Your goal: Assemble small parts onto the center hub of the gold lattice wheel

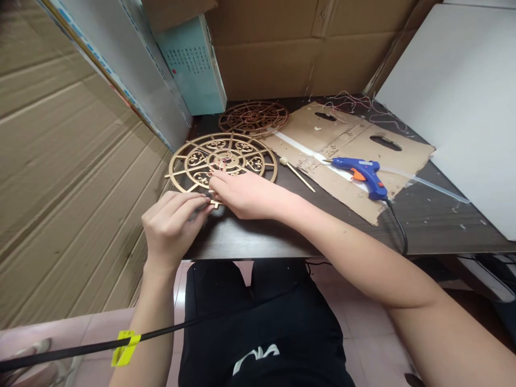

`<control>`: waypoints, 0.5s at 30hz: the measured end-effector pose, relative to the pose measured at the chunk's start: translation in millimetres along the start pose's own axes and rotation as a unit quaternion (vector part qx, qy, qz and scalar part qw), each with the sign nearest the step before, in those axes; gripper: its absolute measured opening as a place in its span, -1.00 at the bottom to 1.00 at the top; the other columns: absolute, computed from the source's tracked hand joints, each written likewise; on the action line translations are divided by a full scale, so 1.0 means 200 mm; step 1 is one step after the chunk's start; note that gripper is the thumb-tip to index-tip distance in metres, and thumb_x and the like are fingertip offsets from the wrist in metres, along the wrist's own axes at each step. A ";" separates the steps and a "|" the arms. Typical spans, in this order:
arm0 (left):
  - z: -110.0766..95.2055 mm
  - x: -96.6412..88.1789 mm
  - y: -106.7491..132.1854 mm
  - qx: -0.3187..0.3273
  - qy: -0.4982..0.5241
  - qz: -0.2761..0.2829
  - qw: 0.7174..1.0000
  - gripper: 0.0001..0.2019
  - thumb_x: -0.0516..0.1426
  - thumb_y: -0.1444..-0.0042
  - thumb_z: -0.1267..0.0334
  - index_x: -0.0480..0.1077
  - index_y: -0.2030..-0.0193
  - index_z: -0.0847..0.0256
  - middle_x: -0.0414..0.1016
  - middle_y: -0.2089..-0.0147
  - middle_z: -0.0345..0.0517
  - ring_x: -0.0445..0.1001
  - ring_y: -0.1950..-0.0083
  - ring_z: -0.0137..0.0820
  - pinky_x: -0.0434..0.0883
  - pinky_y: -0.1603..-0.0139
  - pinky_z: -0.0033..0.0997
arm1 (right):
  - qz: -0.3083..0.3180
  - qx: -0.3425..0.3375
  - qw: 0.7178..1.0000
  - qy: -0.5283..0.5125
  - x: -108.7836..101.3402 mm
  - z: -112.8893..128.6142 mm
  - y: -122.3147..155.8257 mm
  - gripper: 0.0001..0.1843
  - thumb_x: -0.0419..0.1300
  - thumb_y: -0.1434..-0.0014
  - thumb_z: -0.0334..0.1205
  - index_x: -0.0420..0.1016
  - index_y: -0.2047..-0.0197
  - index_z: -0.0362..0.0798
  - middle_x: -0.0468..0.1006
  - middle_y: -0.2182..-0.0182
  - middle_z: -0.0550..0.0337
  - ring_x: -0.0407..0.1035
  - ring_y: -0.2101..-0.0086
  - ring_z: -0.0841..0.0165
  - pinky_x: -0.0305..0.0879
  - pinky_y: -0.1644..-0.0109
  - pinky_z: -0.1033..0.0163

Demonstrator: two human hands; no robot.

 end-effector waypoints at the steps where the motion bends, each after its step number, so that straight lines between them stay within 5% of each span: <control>1: 0.00 0.00 0.00 -0.002 0.003 -0.005 1.000 -0.93 0.28 -0.28 0.42 0.54 0.13 0.22 0.71 0.15 -0.03 0.58 0.18 -0.22 0.51 0.15 -0.20 | -0.014 0.009 1.000 -0.007 0.00 -0.01 0.00 -0.74 -0.08 -0.55 -0.26 0.38 -0.03 -0.18 0.49 0.00 -0.08 0.25 0.33 0.33 -0.01 0.29 0.19; 8: 0.02 0.01 0.00 -0.026 0.013 0.009 1.000 -0.96 0.28 -0.29 0.38 0.52 0.17 0.18 0.69 0.21 -0.09 0.54 0.22 -0.25 0.48 0.17 -0.22 | -0.133 0.026 0.988 -0.070 -0.09 -0.08 0.01 -0.69 -0.03 -0.54 -0.16 0.46 0.10 -0.11 0.52 0.12 0.00 0.36 0.15 0.27 0.16 0.12 0.22; 12: 0.02 0.04 0.00 -0.043 0.026 0.051 0.997 -0.97 0.25 -0.32 0.35 0.53 0.13 0.19 0.68 0.17 -0.08 0.53 0.14 -0.21 0.48 0.12 -0.20 | -0.042 -0.038 0.990 -0.126 -0.09 -0.09 0.02 -0.64 0.22 -0.40 0.00 0.50 0.32 -0.11 0.53 0.30 0.12 0.34 0.30 0.35 0.11 0.20 0.26; 15: 0.03 0.06 0.00 -0.069 0.058 0.106 0.990 -0.92 0.20 -0.36 0.36 0.53 0.08 0.18 0.65 0.10 -0.05 0.52 0.03 -0.17 0.47 0.02 -0.17 | 0.022 -0.050 0.989 -0.140 -0.05 -0.10 0.01 -0.74 0.30 -0.31 -0.14 0.50 0.36 -0.11 0.54 0.36 0.16 0.31 0.36 0.39 0.06 0.25 0.27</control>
Point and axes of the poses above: each hand's wrist, its own y-axis away from the middle knuckle, its own x-axis out of the palm, z = x × y, the point moved 5 cm from there along -y, towards the middle knuckle
